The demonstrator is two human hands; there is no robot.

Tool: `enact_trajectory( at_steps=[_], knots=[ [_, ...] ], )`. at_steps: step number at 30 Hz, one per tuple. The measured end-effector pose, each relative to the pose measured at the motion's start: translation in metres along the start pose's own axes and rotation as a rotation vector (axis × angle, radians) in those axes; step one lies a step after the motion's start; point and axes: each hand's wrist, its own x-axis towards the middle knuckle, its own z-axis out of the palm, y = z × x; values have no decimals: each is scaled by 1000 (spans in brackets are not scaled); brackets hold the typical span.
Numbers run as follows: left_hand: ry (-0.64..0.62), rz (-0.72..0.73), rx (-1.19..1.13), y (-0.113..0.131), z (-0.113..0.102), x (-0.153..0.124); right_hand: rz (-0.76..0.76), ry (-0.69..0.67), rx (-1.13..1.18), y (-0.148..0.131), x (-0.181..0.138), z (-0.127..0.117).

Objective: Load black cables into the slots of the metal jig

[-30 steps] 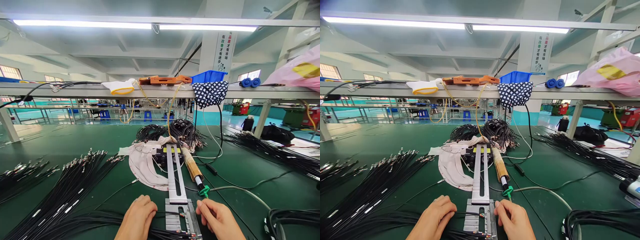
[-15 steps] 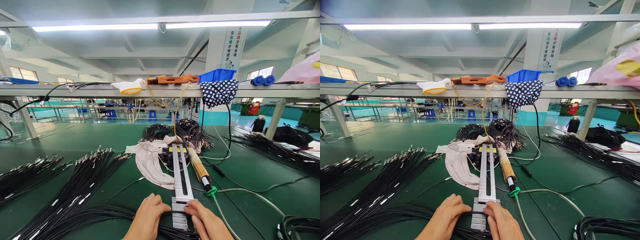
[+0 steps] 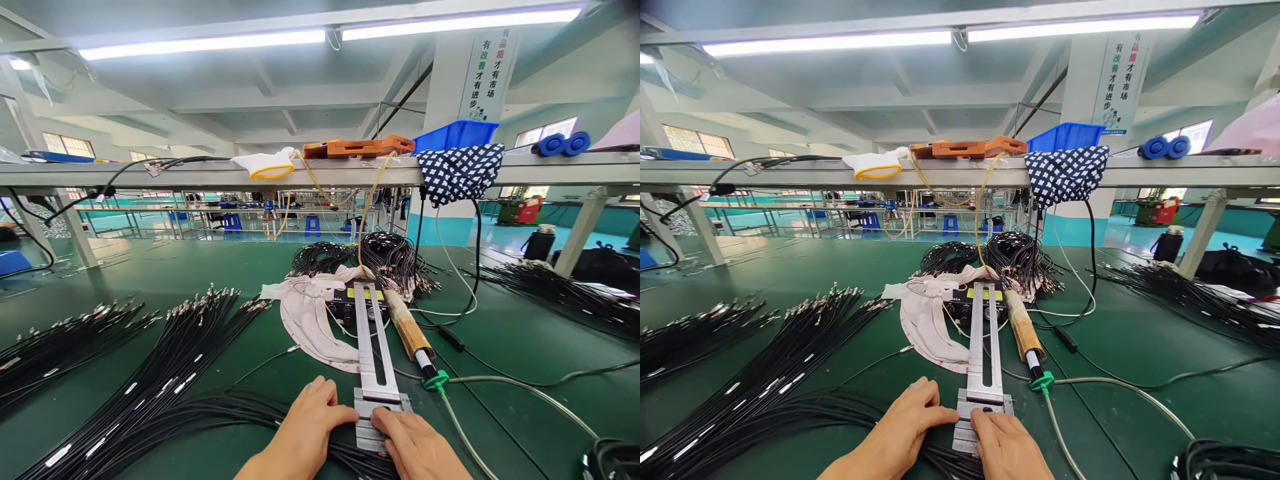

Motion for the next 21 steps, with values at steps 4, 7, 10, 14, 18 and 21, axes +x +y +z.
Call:
enact_trajectory(
  at_steps=[4, 7, 10, 14, 18, 21],
  knots=[
    [-46, 89, 180, 5, -3, 1, -18, -20, -67, -8, 5, -3],
    [-36, 131, 216, 4, 2, 0, 66, -14, 39, -11, 4, -5],
    [19, 123, 117, 1, 2, -3, 272, 20, 387, -6, 1, -10],
    [125, 15, -153, 3, -15, -10, 600, 167, 850, 4, -2, -23],
    [-1, -126, -355, 11, -29, -15, 758, 336, 1029, 6, -3, -32],
    [-21, -186, -441, 12, -23, -14, 784, 327, 1042, 5, -1, -32]
  ],
)
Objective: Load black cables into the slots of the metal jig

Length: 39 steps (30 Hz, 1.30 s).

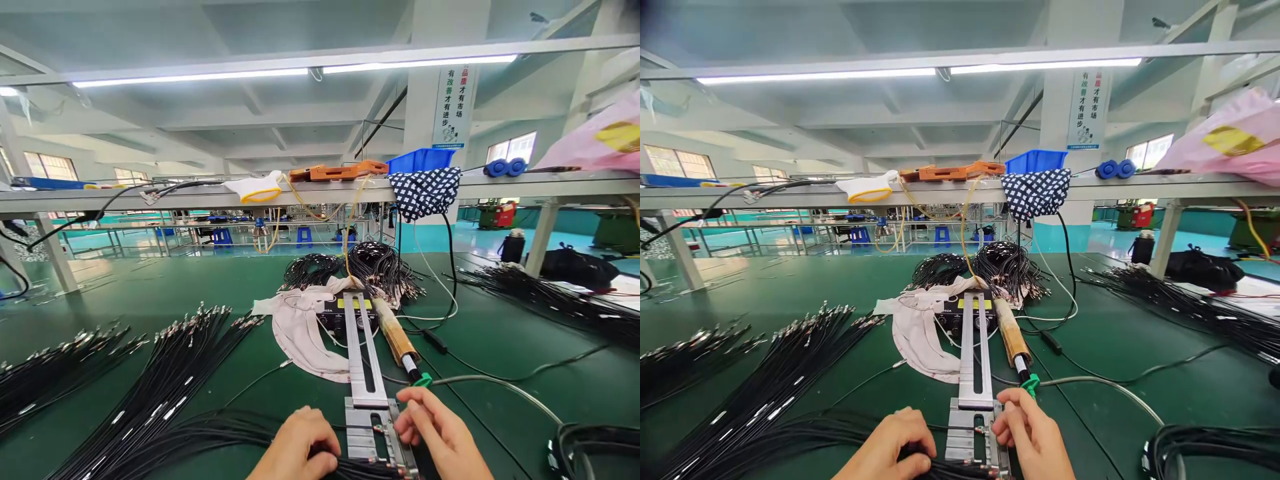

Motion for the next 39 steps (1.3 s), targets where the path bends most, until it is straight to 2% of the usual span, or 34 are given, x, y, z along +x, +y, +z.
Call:
enact_trajectory(
  at_steps=[6, 14, 21, 31, 39],
  knots=[
    [86, -107, -228, -11, 8, 9, 18, 20, -9, 3, 2, 4],
    [262, -6, 79, -3, 6, 6, 23, 34, -128, 7, 0, 2],
    [210, -56, 40, -6, 9, 6, 24, 51, -191, 8, 0, 0],
    [181, 34, 119, -17, 14, 7, 2, -8, -311, 0, -2, 3],
    [152, 27, 135, -13, 8, 7, 7, 24, -344, -2, -3, 2]
  ],
)
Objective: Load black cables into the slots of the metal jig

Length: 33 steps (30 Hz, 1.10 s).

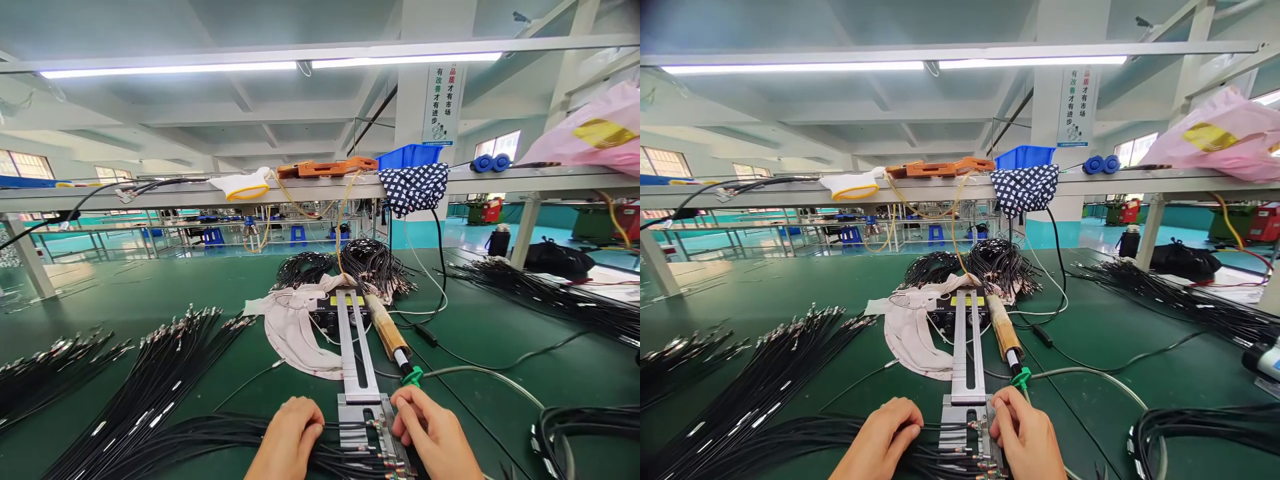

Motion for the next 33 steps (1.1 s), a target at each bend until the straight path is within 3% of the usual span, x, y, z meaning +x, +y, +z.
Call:
enact_trajectory(
  at_steps=[17, 29, 33],
  knots=[
    [81, 55, 158, 2, 5, 1, -34, 23, -75, 2, -1, -1],
    [51, 2, 270, 10, -3, -3, -57, 24, -102, 2, 0, -2],
    [71, -50, 177, 13, -8, -3, -83, -5, -127, -3, -3, 0]
  ],
)
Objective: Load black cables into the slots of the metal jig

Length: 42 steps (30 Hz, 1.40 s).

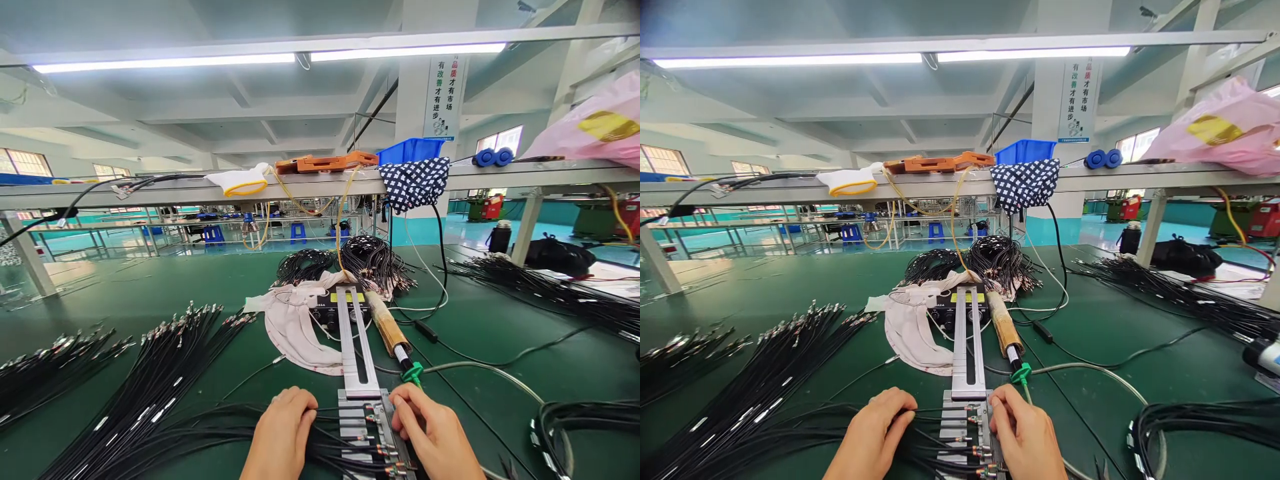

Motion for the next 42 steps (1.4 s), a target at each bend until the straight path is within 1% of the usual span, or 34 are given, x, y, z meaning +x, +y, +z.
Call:
enact_trajectory(
  at_steps=[2, 4, 6, 10, 11, 14, 17, 20, 22, 24, 26, 28, 32, 39, 42],
  knots=[
    [-3, -4, -36, -1, -3, -1, -41, -18, -43, -4, -2, 2],
    [-43, 10, -44, -6, -4, -3, -96, -36, -98, -7, -3, 4],
    [-86, 52, -53, -12, -3, -4, -110, -88, -82, -10, -3, 5],
    [-162, 188, -112, -22, 2, -3, 47, -254, 124, -13, -2, 6],
    [-163, 195, -123, -23, 3, -2, 77, -280, 150, -13, -2, 7],
    [-122, 150, -97, -22, 6, 0, 107, -303, 159, -13, -3, 7],
    [-147, 122, 18, -16, 5, 0, 96, -250, 153, -12, -4, 8],
    [-188, 109, 67, -12, 0, 0, 27, -158, 83, -12, -5, 8],
    [-223, 103, 53, -10, -4, -1, 9, -170, 50, -13, -5, 8],
    [-229, 107, 48, -9, -6, 0, 31, -201, 63, -14, -5, 8],
    [-194, 109, 25, -10, -6, 0, 64, -197, 93, -14, -6, 8],
    [-137, 93, -37, -10, -6, 1, 87, -161, 102, -13, -6, 8],
    [-66, 74, -116, -12, -3, 4, 107, -106, 69, -9, -3, 5],
    [-35, 76, -117, -13, -1, 5, 116, -66, 21, -5, -1, 3],
    [14, 114, -73, -16, 0, 4, 116, -37, -9, -4, -1, 2]
  ],
)
